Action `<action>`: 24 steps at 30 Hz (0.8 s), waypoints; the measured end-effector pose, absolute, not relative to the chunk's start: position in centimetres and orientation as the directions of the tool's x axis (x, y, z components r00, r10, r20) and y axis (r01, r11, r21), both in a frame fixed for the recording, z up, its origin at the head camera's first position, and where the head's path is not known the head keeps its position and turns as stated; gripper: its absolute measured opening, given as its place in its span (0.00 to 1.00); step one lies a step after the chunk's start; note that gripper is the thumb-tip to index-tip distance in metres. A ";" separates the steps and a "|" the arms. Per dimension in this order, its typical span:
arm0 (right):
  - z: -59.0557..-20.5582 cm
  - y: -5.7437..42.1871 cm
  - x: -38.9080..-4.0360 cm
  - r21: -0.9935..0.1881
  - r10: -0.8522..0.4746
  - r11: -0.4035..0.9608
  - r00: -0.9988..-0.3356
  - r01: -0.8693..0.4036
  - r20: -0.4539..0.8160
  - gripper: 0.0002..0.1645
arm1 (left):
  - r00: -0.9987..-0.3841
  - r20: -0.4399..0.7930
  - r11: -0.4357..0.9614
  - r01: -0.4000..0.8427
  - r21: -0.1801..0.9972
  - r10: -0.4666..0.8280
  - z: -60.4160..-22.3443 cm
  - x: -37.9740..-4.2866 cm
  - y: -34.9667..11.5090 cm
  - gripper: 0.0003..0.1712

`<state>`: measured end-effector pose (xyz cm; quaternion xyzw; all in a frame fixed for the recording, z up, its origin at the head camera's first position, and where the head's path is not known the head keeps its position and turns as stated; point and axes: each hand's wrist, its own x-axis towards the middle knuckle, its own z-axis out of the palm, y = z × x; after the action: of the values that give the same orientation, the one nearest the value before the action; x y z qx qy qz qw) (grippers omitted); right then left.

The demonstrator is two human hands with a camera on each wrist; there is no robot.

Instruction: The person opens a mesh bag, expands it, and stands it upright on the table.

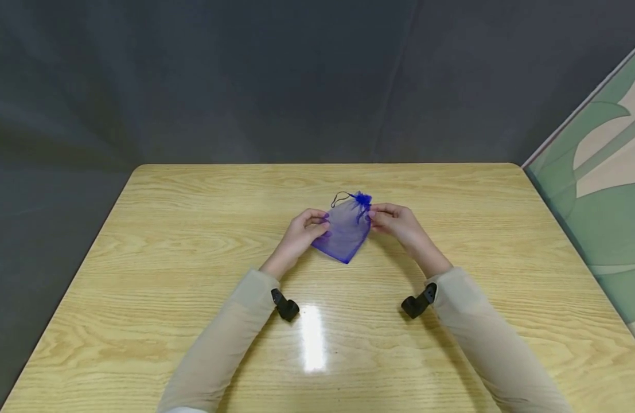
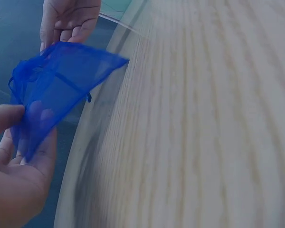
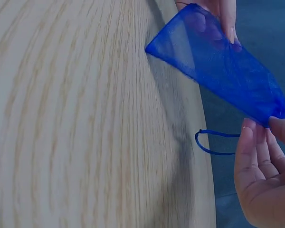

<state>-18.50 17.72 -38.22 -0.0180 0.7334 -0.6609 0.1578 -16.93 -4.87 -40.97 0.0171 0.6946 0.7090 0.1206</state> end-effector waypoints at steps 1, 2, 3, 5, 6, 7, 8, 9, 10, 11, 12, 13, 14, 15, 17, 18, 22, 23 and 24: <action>-38.2 17.7 -18.5 -0.973 -0.230 0.133 -0.949 0.189 -0.215 0.25 | -0.969 -0.146 0.008 -0.147 0.989 0.199 -40.9 -16.9 -4.9 0.17; -38.1 17.7 -18.5 -0.970 -0.225 0.142 -0.948 0.195 -0.223 0.25 | -0.967 -0.151 0.021 -0.150 0.988 0.203 -40.9 -16.9 -4.9 0.17; -38.1 17.7 -18.5 -0.968 -0.221 0.155 -0.948 0.198 -0.229 0.25 | -0.966 -0.158 0.034 -0.154 0.987 0.206 -40.8 -16.9 -4.9 0.18; -38.0 17.6 -18.5 -0.961 -0.216 0.183 -0.945 0.208 -0.246 0.25 | -0.962 -0.172 0.040 -0.167 0.985 0.214 -40.7 -16.9 -5.0 0.18; -38.0 17.5 -18.5 -0.957 -0.217 0.198 -0.943 0.210 -0.252 0.25 | -0.960 -0.177 0.043 -0.172 0.984 0.216 -40.7 -16.9 -5.0 0.18; -38.0 17.5 -18.6 -0.954 -0.217 0.211 -0.941 0.214 -0.259 0.25 | -0.959 -0.182 0.047 -0.176 0.983 0.218 -40.7 -16.9 -5.0 0.18; -38.0 17.4 -18.6 -0.951 -0.218 0.222 -0.940 0.215 -0.263 0.24 | -0.959 -0.183 0.050 -0.176 0.983 0.218 -40.6 -16.9 -5.0 0.19; -38.0 17.3 -18.6 -0.949 -0.218 0.231 -0.939 0.215 -0.266 0.24 | -0.959 -0.180 0.056 -0.172 0.984 0.219 -40.6 -17.0 -5.0 0.19; -38.0 17.2 -18.6 -0.947 -0.220 0.239 -0.938 0.214 -0.267 0.24 | -0.959 -0.176 0.059 -0.167 0.984 0.221 -40.6 -17.0 -5.0 0.19; -38.0 17.1 -18.6 -0.946 -0.221 0.243 -0.938 0.213 -0.268 0.23 | -0.960 -0.174 0.069 -0.162 0.984 0.221 -40.6 -17.0 -5.0 0.19; -38.1 17.0 -18.6 -0.945 -0.221 0.248 -0.937 0.213 -0.269 0.23 | -0.960 -0.173 0.080 -0.159 0.984 0.220 -40.5 -17.1 -4.9 0.19; -38.1 16.9 -18.6 -0.944 -0.220 0.249 -0.937 0.215 -0.271 0.23 | -0.960 -0.174 0.087 -0.159 0.984 0.220 -40.5 -17.1 -4.9 0.19; -38.1 16.8 -18.6 -0.944 -0.219 0.253 -0.937 0.213 -0.271 0.23 | -0.960 -0.175 0.093 -0.159 0.983 0.219 -40.4 -17.1 -4.9 0.19; -38.2 16.7 -18.6 -0.943 -0.220 0.256 -0.937 0.214 -0.272 0.22 | -0.959 -0.177 0.098 -0.159 0.982 0.220 -40.4 -17.1 -4.8 0.19; -38.2 16.6 -18.6 -0.942 -0.220 0.258 -0.936 0.215 -0.274 0.22 | -0.959 -0.183 0.109 -0.162 0.981 0.216 -40.3 -17.1 -4.8 0.19; -38.2 16.5 -18.6 -0.942 -0.221 0.257 -0.936 0.215 -0.273 0.22 | -0.959 -0.186 0.114 -0.164 0.980 0.214 -40.3 -17.1 -4.7 0.18; -38.3 16.3 -18.5 -0.943 -0.225 0.259 -0.937 0.207 -0.267 0.22 | -0.959 -0.183 0.127 -0.159 0.979 0.215 -40.4 -17.1 -4.7 0.19; -38.3 16.3 -18.5 -0.944 -0.227 0.257 -0.937 0.205 -0.265 0.22 | -0.959 -0.180 0.132 -0.154 0.979 0.218 -40.4 -17.1 -4.7 0.19; -38.3 16.2 -18.5 -0.946 -0.229 0.254 -0.938 0.202 -0.261 0.22 | -0.960 -0.178 0.136 -0.150 0.979 0.219 -40.4 -17.1 -4.7 0.19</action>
<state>-18.46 16.21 -38.34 -0.0089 0.7718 -0.6108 0.1764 -17.12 -4.71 -40.42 0.0231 0.7405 0.6568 0.1404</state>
